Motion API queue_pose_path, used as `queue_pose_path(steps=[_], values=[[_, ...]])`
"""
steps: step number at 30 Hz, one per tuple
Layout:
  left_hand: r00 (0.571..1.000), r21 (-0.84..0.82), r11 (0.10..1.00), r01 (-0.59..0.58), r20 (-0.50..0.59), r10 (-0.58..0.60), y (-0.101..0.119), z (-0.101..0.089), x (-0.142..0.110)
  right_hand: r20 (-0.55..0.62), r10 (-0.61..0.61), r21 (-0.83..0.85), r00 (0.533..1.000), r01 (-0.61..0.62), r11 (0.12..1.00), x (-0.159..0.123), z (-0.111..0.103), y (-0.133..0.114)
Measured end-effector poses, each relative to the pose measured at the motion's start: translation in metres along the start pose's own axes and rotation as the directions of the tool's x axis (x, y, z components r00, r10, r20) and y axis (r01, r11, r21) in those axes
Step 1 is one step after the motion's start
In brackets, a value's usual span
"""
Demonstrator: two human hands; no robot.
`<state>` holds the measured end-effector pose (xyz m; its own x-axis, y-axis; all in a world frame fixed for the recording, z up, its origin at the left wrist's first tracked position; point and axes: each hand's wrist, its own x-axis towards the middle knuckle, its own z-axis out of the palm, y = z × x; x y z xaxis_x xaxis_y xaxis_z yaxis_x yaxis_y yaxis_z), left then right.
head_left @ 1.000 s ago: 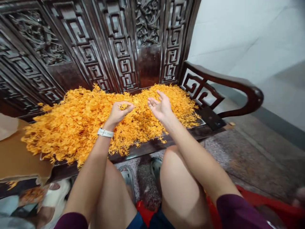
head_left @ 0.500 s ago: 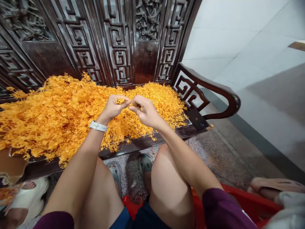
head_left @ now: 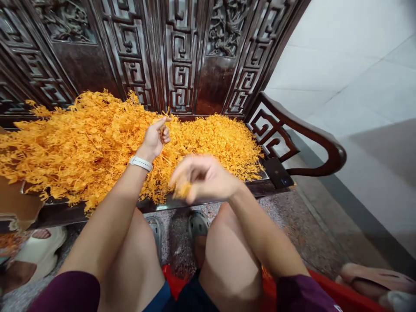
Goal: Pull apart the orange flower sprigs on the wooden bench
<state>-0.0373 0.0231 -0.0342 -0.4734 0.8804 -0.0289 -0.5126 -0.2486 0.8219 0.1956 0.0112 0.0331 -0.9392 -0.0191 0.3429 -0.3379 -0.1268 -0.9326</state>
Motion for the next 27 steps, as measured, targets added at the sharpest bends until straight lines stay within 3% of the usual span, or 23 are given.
queue_pose_path(steps=[1,3,4,6,9,14,16,18,20,22,24,27], values=[[0.999,-0.052,0.998,0.036,0.020,-0.035,0.002,0.004,-0.004,-0.249,-0.015,0.090,0.968,0.038,0.995,0.000,-0.013,0.000],[0.994,-0.128,0.987,0.101,0.046,-0.096,0.005,0.014,-0.013,-0.609,-0.005,0.203,0.793,0.161,0.966,0.002,-0.036,0.000],[0.992,-0.162,0.979,0.124,0.054,-0.117,0.006,0.019,-0.017,-0.700,0.030,0.248,0.714,0.204,0.947,0.003,-0.044,0.000],[0.987,-0.214,0.964,0.156,0.066,-0.145,0.008,0.028,-0.023,-0.755,0.134,0.351,0.642,0.223,0.909,0.004,-0.054,0.002],[0.983,-0.240,0.954,0.179,0.084,-0.163,0.007,0.038,-0.028,-0.760,0.196,0.408,0.620,0.219,0.886,0.005,-0.058,0.005],[0.976,-0.176,0.965,0.195,0.128,-0.174,-0.003,0.047,-0.030,-0.823,0.123,0.285,0.554,0.217,0.934,0.005,-0.065,0.012],[0.984,-0.162,0.973,0.166,0.097,-0.151,-0.009,0.049,-0.031,-0.813,0.151,0.255,0.563,0.110,0.960,0.008,-0.065,0.018],[0.992,-0.130,0.984,0.120,0.052,-0.114,-0.015,0.052,-0.030,-0.786,0.138,0.129,0.603,-0.058,0.990,0.013,-0.061,0.027],[0.997,-0.097,0.993,0.073,0.008,-0.072,-0.019,0.055,-0.030,-0.752,0.038,-0.111,0.658,-0.184,0.977,0.018,-0.056,0.038],[0.999,-0.077,0.996,0.042,-0.015,-0.043,-0.020,0.057,-0.031,-0.714,-0.063,-0.302,0.697,-0.225,0.926,0.022,-0.053,0.046],[0.999,-0.059,0.997,0.041,-0.005,-0.041,-0.017,0.059,-0.033,-0.713,-0.104,-0.338,0.693,-0.209,0.918,0.024,-0.054,0.049],[0.995,-0.028,0.996,0.079,0.056,-0.077,-0.011,0.061,-0.039,-0.766,-0.103,-0.235,0.635,-0.127,0.964,0.022,-0.061,0.045]])
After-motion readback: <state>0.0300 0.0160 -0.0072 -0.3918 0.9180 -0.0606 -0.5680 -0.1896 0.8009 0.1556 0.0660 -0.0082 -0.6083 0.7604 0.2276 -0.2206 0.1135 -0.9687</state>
